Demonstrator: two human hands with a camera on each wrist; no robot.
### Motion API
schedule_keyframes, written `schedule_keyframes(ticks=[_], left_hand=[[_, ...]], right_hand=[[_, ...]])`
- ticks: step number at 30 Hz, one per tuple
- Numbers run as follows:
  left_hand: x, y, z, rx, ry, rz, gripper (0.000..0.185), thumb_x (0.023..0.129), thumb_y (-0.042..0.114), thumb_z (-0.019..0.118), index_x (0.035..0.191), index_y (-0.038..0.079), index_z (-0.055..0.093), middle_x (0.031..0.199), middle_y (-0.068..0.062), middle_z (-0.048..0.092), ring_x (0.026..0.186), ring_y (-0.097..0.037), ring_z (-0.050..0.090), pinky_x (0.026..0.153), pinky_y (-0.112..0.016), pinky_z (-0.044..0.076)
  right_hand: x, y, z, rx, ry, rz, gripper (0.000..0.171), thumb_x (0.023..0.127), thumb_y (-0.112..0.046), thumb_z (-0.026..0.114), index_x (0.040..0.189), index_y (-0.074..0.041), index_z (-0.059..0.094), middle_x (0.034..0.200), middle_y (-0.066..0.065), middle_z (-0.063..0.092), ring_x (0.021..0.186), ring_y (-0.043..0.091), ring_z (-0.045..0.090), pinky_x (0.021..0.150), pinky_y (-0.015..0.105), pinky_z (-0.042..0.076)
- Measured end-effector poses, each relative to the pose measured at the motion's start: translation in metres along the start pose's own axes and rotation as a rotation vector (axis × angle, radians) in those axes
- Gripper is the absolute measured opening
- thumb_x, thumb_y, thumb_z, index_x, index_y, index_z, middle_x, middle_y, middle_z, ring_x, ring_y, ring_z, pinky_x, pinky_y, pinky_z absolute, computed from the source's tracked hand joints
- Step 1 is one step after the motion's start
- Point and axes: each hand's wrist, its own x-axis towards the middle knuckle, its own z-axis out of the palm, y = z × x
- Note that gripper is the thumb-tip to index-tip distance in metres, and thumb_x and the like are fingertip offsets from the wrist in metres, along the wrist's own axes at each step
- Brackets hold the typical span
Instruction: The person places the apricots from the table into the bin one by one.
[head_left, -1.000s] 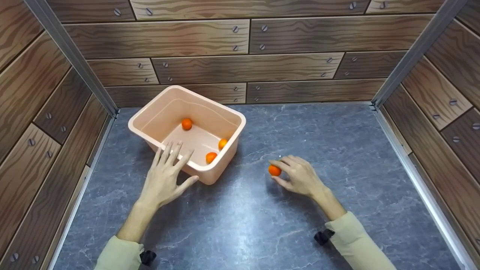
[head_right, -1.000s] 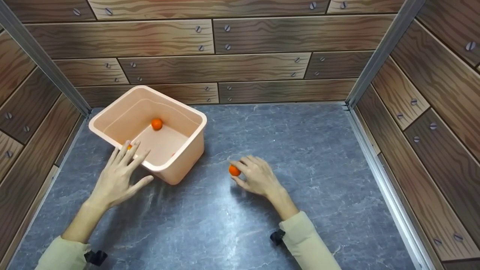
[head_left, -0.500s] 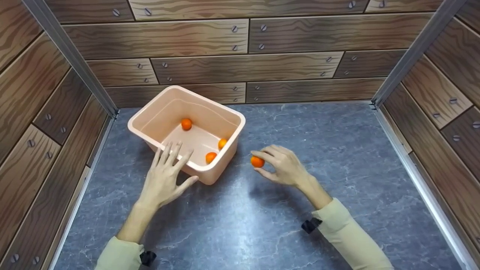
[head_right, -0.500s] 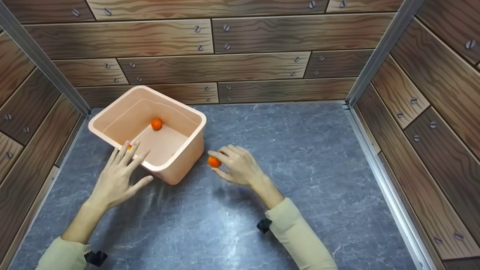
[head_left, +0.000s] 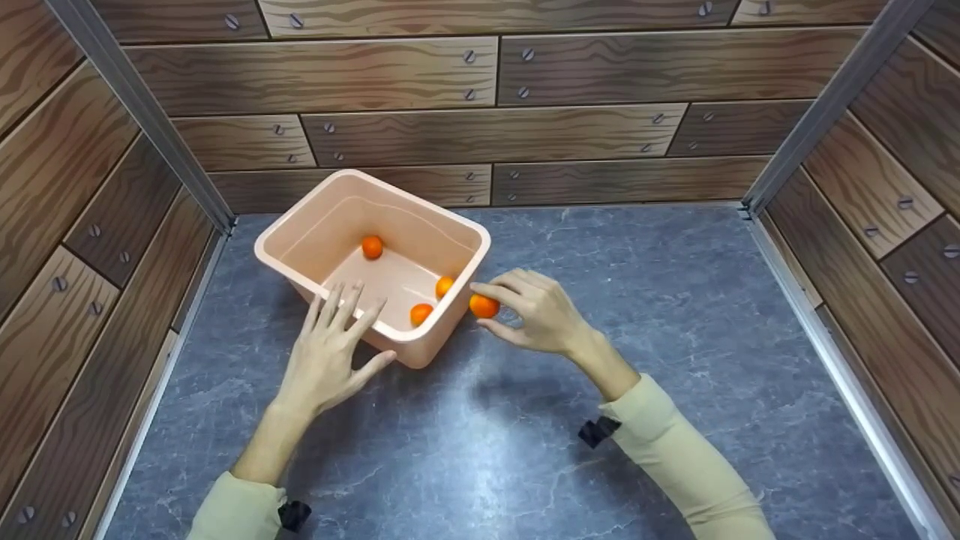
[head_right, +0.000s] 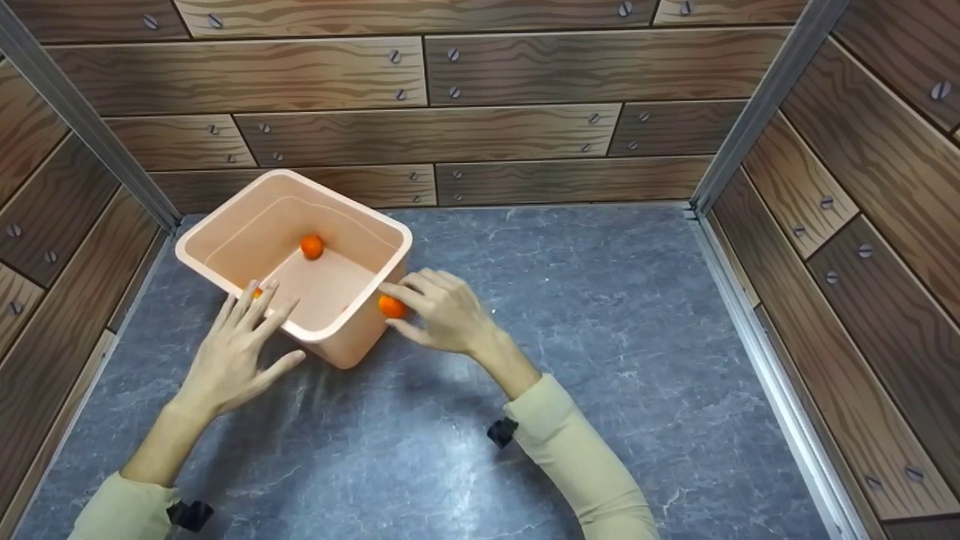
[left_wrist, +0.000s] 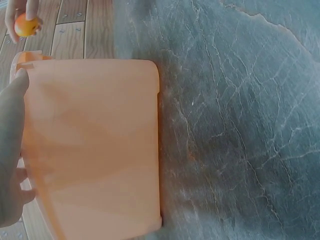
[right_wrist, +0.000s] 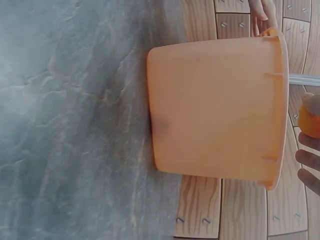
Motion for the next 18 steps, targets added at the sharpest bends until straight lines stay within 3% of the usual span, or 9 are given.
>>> schedule_keyframes(ticks=[18], left_hand=[[-0.001,0.000,0.001,-0.002,0.006,0.007,0.079,0.092,0.065,0.064,0.157,0.023,0.051,0.167,-0.020,0.043,0.158,-0.045,0.036,0.132,-0.060,0.025]], right_hand=[[0.041,-0.001,0.020,0.008,-0.057,0.001,0.046,0.090,-0.036,0.082,0.129,-0.012,0.074,0.110,0.004,0.078,0.096,0.021,0.073,0.087,0.033,0.063]])
